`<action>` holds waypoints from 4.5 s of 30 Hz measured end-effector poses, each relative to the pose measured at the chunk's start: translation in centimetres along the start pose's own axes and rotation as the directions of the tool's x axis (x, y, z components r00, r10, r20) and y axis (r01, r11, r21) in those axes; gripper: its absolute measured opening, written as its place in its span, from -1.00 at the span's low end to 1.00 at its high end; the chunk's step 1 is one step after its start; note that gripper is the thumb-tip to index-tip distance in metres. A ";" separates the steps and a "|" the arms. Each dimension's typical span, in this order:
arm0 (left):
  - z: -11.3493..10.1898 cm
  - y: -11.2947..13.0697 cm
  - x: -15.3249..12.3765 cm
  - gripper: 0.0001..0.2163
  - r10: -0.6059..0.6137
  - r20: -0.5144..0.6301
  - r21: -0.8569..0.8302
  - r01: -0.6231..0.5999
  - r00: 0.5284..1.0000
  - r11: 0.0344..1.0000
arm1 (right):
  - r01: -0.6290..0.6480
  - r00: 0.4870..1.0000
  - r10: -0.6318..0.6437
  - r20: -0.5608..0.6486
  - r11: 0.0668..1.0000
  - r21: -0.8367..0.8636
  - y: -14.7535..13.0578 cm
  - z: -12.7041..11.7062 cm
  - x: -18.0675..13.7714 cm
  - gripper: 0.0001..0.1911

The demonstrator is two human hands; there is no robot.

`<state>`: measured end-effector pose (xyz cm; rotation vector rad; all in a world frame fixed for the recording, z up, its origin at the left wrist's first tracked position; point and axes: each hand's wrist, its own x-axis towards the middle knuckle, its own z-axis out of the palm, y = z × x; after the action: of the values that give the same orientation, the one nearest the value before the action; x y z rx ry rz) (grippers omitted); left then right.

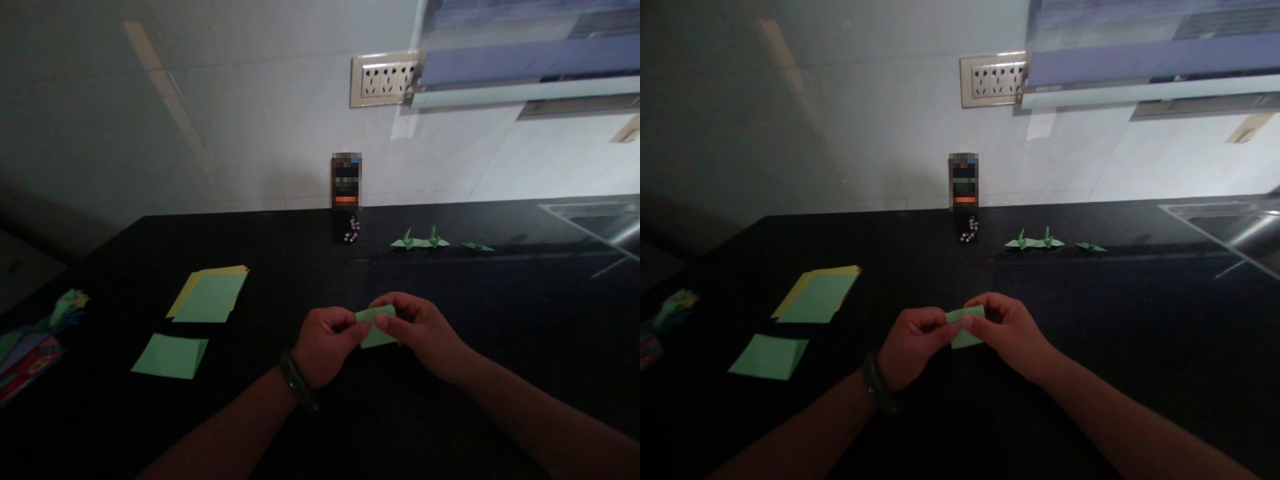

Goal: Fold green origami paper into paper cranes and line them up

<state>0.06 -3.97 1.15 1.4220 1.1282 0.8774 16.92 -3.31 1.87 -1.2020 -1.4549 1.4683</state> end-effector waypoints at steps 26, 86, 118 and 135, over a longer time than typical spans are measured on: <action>-0.2 -0.5 0.3 -0.70 -0.006 -0.183 -0.023 0.002 0.983 1.000 | -0.182 0.981 0.177 0.073 0.981 0.069 0.7 0.2 0.4 -0.84; 0.3 -0.8 0.7 -0.81 -0.091 -0.062 -0.061 0.087 0.994 0.994 | -0.093 0.992 0.098 -0.081 0.994 0.065 0.5 -0.1 0.7 -0.72; 0.0 -0.3 0.6 -0.82 -0.011 -0.071 0.038 0.014 0.997 0.999 | -0.168 0.982 0.160 0.098 0.983 0.078 0.7 0.6 0.7 -0.81; 0.1 -0.1 0.7 -0.80 -0.049 -0.061 -0.151 0.040 0.997 0.988 | -0.116 0.991 0.119 0.068 0.992 -0.044 0.6 0.2 0.8 -0.76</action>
<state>0.35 -3.34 0.97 1.2489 1.1145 0.9619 16.59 -2.67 1.20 -1.2914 -1.4889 1.5816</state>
